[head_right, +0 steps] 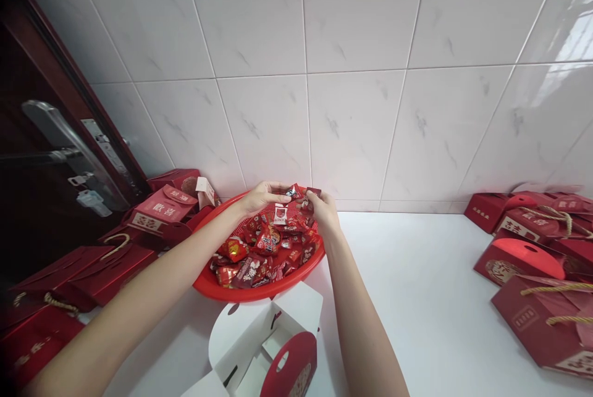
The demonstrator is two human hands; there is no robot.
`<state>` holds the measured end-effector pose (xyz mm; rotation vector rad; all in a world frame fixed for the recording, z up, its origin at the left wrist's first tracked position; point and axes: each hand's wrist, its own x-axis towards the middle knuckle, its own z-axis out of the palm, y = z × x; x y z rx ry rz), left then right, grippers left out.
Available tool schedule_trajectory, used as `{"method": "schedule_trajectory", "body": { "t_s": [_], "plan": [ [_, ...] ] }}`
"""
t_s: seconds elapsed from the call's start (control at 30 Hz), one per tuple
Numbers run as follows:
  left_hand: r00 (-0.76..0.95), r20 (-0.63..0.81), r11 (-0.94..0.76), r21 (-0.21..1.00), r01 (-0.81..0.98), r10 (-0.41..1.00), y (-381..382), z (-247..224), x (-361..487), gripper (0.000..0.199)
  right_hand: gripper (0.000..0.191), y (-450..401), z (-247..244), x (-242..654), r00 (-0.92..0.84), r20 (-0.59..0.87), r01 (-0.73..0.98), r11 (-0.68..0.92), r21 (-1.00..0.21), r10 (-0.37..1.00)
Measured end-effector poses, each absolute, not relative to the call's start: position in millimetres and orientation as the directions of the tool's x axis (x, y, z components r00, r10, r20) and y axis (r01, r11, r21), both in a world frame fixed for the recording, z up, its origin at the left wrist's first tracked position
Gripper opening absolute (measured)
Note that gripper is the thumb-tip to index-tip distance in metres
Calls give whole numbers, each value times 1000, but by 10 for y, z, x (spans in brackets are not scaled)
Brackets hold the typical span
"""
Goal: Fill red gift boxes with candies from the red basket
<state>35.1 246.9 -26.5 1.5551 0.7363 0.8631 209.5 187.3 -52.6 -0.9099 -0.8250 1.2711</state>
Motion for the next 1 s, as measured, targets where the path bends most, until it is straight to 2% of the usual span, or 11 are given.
{"method": "schedule_trajectory", "body": {
  "t_s": [0.27, 0.47, 0.6, 0.7, 0.8, 1.0],
  "plan": [
    [520, 124, -125, 992, -33, 845, 2487, -311, 367, 50, 11, 1844, -485, 2094, 76, -36, -463, 4, -887, 996],
    [548, 144, -164, 986, -13, 824, 2457, -322, 416, 52, 20, 1815, -505, 2101, 43, 88, -407, 98, -908, 995],
    [581, 84, -111, 994, 10, 810, 2421, -310, 428, 55, 20, 1823, -527, 2107, 68, 98, -396, 117, -911, 993],
    [530, 41, -77, 996, 47, 847, 2422, -309, 423, 49, 20, 1842, -546, 2113, 82, 105, -381, 128, -915, 991],
    [492, 70, -99, 995, 33, 868, 2444, -322, 423, 48, 23, 1851, -554, 2122, 88, 110, -364, 135, -922, 990],
    [494, 119, -157, 987, 37, 861, 2450, -344, 444, 49, 33, 1825, -539, 2121, -21, 151, -359, 134, -924, 988]
  ]
}}
